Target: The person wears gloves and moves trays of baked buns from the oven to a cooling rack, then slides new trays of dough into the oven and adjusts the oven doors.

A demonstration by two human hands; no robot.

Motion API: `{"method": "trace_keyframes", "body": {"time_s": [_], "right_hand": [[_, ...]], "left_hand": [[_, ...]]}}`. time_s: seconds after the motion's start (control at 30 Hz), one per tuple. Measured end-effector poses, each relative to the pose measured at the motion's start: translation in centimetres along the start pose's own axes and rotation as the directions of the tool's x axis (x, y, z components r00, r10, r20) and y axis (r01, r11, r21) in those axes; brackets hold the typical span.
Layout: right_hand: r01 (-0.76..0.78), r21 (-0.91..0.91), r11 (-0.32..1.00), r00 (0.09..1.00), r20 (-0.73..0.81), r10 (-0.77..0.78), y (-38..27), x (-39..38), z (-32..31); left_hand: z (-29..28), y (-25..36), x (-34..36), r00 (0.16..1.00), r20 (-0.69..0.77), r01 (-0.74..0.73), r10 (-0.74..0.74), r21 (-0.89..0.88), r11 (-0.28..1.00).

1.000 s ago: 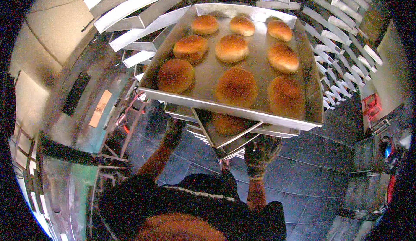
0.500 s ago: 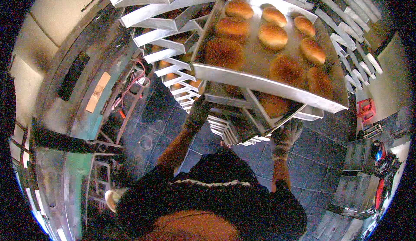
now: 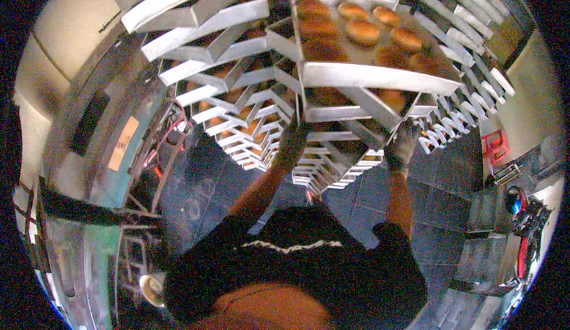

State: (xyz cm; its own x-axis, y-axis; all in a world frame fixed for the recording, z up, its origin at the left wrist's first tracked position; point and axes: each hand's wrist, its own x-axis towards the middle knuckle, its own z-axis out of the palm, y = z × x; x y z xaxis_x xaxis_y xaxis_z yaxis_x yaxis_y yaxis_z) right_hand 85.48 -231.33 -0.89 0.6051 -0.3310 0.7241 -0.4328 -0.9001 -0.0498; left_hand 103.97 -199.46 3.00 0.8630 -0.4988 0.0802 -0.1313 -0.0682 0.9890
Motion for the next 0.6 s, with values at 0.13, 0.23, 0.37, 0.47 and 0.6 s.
{"method": "trace_keyframes", "body": {"time_s": [0.13, 0.23, 0.37, 0.47, 0.6], "right_hand": [[0.112, 0.128, 0.985, 0.989, -0.113, -0.098, -1.0, 1.6, 1.6], [0.091, 0.014, 0.996, 0.996, -0.021, -0.091, 1.4, 0.4, 2.1], [0.022, 0.14, 0.99, 1.0, 0.015, -0.024, -1.3, 2.0, -1.3], [0.084, 0.243, 0.966, 0.996, -0.039, -0.077, -0.7, 0.4, -1.2], [-0.172, 0.27, 0.947, 0.982, 0.118, 0.145, -0.8, -5.0, -1.5]], "left_hand": [[-0.1, -5.2, 0.9, 0.951, -0.022, -0.295, 0.309, 0.242, 0.924], [1.1, -1.9, 0.1, 0.998, 0.003, -0.062, 0.062, 0.05, 0.997], [1.1, -4.1, -0.9, 0.999, -0.008, 0.052, -0.053, -0.14, 0.989], [-0.1, -7.2, -2.4, 0.995, -0.026, 0.097, -0.1, -0.084, 0.992], [3.3, -3.9, -11.4, 0.978, -0.181, 0.087, -0.106, -0.111, 0.99]]}}
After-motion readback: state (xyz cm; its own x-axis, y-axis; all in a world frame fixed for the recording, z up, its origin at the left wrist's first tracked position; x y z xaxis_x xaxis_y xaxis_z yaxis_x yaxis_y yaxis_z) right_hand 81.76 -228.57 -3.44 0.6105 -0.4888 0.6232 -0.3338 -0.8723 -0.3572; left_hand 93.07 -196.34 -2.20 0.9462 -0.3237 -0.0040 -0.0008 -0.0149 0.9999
